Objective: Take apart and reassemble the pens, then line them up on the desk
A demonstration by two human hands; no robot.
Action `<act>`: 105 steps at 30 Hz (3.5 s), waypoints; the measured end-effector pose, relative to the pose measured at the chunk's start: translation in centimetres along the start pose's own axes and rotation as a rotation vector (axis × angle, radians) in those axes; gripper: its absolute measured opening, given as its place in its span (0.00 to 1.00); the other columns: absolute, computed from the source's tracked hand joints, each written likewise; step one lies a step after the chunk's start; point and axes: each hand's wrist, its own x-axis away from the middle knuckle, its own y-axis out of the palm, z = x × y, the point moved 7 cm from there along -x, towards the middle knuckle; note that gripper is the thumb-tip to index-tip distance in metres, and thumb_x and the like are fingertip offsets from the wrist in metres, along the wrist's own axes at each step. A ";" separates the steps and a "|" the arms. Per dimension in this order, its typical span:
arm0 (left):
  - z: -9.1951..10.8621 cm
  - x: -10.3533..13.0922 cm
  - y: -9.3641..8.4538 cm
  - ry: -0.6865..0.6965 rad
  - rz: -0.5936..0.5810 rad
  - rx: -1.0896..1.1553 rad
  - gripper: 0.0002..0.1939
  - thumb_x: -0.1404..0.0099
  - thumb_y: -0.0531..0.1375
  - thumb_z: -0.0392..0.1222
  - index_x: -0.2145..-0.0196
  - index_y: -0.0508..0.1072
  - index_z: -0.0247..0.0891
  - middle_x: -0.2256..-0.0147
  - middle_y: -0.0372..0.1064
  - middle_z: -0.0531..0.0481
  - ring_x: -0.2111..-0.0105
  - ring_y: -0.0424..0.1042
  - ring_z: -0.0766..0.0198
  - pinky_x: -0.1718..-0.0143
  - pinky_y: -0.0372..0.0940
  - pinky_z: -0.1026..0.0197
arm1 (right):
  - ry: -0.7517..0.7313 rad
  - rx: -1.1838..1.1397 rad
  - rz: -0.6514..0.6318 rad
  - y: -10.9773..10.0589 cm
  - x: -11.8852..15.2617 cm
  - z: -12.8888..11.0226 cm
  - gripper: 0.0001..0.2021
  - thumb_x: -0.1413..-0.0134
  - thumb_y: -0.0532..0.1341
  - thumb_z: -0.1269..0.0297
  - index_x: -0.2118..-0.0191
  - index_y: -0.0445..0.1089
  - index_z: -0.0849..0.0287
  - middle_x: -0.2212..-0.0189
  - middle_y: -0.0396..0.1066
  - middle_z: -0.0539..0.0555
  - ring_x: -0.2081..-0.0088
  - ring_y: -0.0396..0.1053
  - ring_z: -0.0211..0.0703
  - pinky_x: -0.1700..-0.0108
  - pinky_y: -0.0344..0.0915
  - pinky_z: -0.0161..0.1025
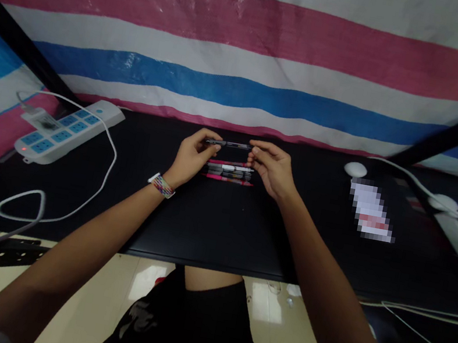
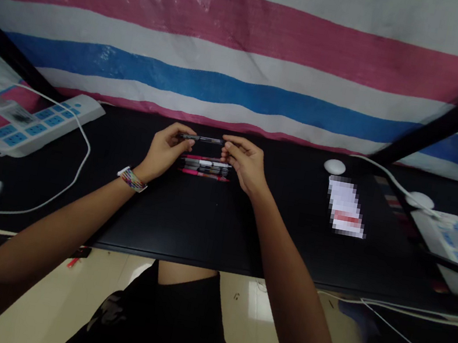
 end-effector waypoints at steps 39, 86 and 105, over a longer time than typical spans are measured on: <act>-0.2 -0.4 -1.2 -0.102 0.025 -0.012 0.14 0.36 0.74 0.49 0.58 0.81 0.40 0.71 0.78 0.51 0.75 0.76 0.66 0.73 0.69 0.64 | 0.054 0.066 0.021 -1.3 -0.9 1.6 0.20 0.57 0.83 0.51 0.60 0.82 0.53 0.67 0.80 0.51 0.63 0.80 0.45 0.50 0.80 0.49; -1.5 -0.6 -2.7 -0.100 0.163 0.041 0.07 0.34 0.70 0.42 0.57 0.84 0.41 0.64 0.82 0.46 0.68 0.83 0.62 0.73 0.73 0.64 | -0.029 0.087 0.184 -3.6 -1.4 0.8 0.14 0.52 0.78 0.55 0.61 0.81 0.50 0.66 0.78 0.51 0.59 0.79 0.47 0.43 0.79 0.53; -0.1 -0.2 -1.2 -0.110 0.017 0.050 0.11 0.31 0.71 0.49 0.63 0.78 0.39 0.72 0.74 0.53 0.74 0.77 0.66 0.72 0.69 0.65 | 0.063 0.082 0.085 -1.9 -0.8 1.3 0.13 0.54 0.80 0.56 0.62 0.83 0.53 0.67 0.80 0.53 0.59 0.81 0.49 0.42 0.78 0.55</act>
